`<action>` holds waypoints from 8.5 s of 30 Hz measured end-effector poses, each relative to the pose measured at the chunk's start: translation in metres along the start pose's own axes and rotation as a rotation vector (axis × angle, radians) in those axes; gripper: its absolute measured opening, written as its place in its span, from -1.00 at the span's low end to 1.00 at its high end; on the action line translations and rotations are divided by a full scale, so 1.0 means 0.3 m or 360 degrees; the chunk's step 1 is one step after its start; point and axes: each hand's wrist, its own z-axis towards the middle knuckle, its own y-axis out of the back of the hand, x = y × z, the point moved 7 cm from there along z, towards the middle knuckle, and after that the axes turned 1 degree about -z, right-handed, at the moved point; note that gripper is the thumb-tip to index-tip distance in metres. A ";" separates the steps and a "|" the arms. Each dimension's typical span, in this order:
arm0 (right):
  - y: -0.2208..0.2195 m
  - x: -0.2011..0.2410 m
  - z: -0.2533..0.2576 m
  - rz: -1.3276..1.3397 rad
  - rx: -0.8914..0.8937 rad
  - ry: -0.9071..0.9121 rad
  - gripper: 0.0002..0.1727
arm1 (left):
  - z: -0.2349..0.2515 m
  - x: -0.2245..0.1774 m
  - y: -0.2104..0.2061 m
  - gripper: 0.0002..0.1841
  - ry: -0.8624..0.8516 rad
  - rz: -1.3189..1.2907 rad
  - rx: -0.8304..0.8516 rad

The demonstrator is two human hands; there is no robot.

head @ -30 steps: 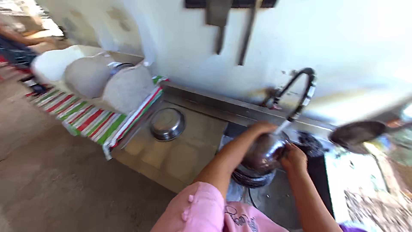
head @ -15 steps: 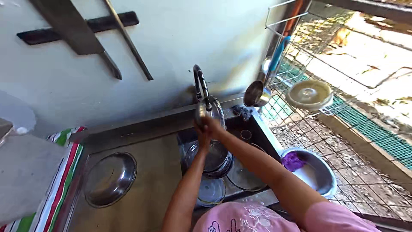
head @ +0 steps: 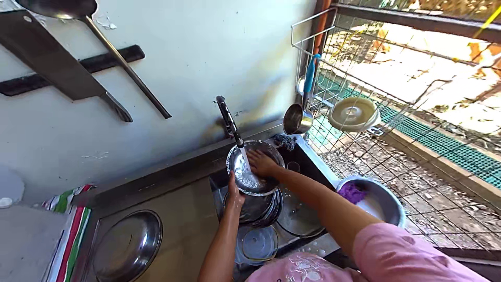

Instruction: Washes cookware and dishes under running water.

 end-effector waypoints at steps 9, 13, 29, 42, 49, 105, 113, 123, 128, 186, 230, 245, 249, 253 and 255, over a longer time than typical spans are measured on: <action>0.023 0.288 -0.162 0.1496 -0.0201 -0.0443 -0.36 | 0.101 -0.108 -0.178 -0.45 -0.0266 0.0601 0.0141; -0.028 0.187 -0.237 0.0692 -0.0001 -0.0301 -0.41 | 0.187 -0.190 -0.246 -0.46 -0.0203 0.0953 0.0293; 0.169 0.285 -0.226 0.0812 -0.0256 -0.0569 -0.58 | 0.084 -0.090 -0.192 -0.19 -0.0600 0.0722 0.0107; 0.398 0.081 -0.379 0.2037 -0.1577 -0.0826 -0.62 | 0.144 -0.063 -0.261 -0.25 -0.0510 0.1040 0.0354; 0.210 -0.072 -0.424 0.2573 -0.1695 -0.1376 -0.37 | 0.196 -0.074 -0.099 -0.42 -0.0013 0.0433 0.0168; 0.032 0.119 -0.100 0.0576 0.0081 -0.0005 -0.33 | 0.101 0.056 -0.143 -0.48 0.0039 -0.0096 0.0220; -0.071 0.009 -0.180 0.0534 0.0112 -0.0540 -0.13 | 0.090 0.001 -0.094 -0.43 -0.0115 0.0086 0.0108; -0.003 -0.151 -0.059 0.0473 -0.0403 -0.0770 -0.21 | 0.134 -0.101 -0.235 -0.49 -0.0397 0.0623 0.0181; 0.062 0.204 -0.146 0.1864 -0.0454 -0.0728 -0.38 | 0.203 -0.125 -0.283 -0.37 -0.0606 0.0858 0.0387; -0.169 0.299 -0.361 0.2208 0.0006 -0.1072 -0.53 | 0.014 -0.486 0.075 -0.20 -0.0647 0.0985 -0.0117; 0.042 0.204 -0.040 0.1087 -0.0083 -0.0290 -0.45 | 0.113 0.063 -0.102 -0.46 -0.0107 0.0057 0.0207; -0.001 -0.012 -0.038 0.0476 -0.0362 -0.0273 -0.31 | 0.129 -0.026 -0.210 -0.50 -0.0162 0.0539 0.0156; -0.082 -0.060 -0.099 0.0798 -0.0172 -0.0574 -0.24 | 0.174 -0.118 -0.247 -0.41 -0.0354 0.0791 0.0242; 0.010 0.264 -0.190 0.1582 -0.0221 -0.0284 -0.31 | 0.227 -0.173 -0.259 -0.46 -0.0450 0.0967 0.0182; -0.030 0.269 -0.215 0.1233 -0.0263 -0.0239 -0.24 | 0.247 -0.187 -0.241 -0.44 -0.0361 0.1070 0.0164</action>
